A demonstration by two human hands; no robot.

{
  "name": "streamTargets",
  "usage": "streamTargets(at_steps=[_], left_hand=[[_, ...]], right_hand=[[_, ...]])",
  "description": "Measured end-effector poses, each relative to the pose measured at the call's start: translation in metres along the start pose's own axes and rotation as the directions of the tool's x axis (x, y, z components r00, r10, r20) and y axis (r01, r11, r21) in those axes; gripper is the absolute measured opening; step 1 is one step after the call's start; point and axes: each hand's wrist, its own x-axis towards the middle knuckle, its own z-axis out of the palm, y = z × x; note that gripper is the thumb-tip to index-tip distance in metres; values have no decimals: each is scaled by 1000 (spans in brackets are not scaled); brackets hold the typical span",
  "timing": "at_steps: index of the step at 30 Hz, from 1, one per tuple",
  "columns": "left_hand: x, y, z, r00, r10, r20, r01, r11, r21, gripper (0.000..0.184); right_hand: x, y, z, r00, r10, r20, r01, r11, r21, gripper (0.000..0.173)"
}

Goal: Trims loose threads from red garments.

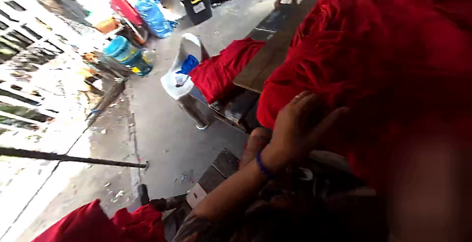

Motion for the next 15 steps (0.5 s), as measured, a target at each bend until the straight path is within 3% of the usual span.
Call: streamTargets(at_steps=[4, 7, 10, 12, 15], left_hand=[[-51, -29, 13, 993, -114, 16, 115, 990, -77, 20], [-57, -34, 8, 997, -69, -38, 61, 983, -171, 27], [-53, -35, 3, 994, 9, -108, -33, 975, -220, 19], [-41, -38, -2, 988, 61, -143, -78, 990, -114, 24], [-18, -41, -8, 995, 85, -56, -79, 991, 112, 37]], right_hand=[[-8, 17, 29, 999, 32, 22, -32, 999, -16, 15], [-11, 14, 39, 998, 55, 33, -55, 998, -10, 16], [-12, 11, 45, 998, 53, 28, -53, 999, 2, 16], [-11, 9, 49, 999, 38, 26, -38, 999, 5, 18], [-8, 2, 56, 998, 13, 56, -15, 999, 40, 22]])
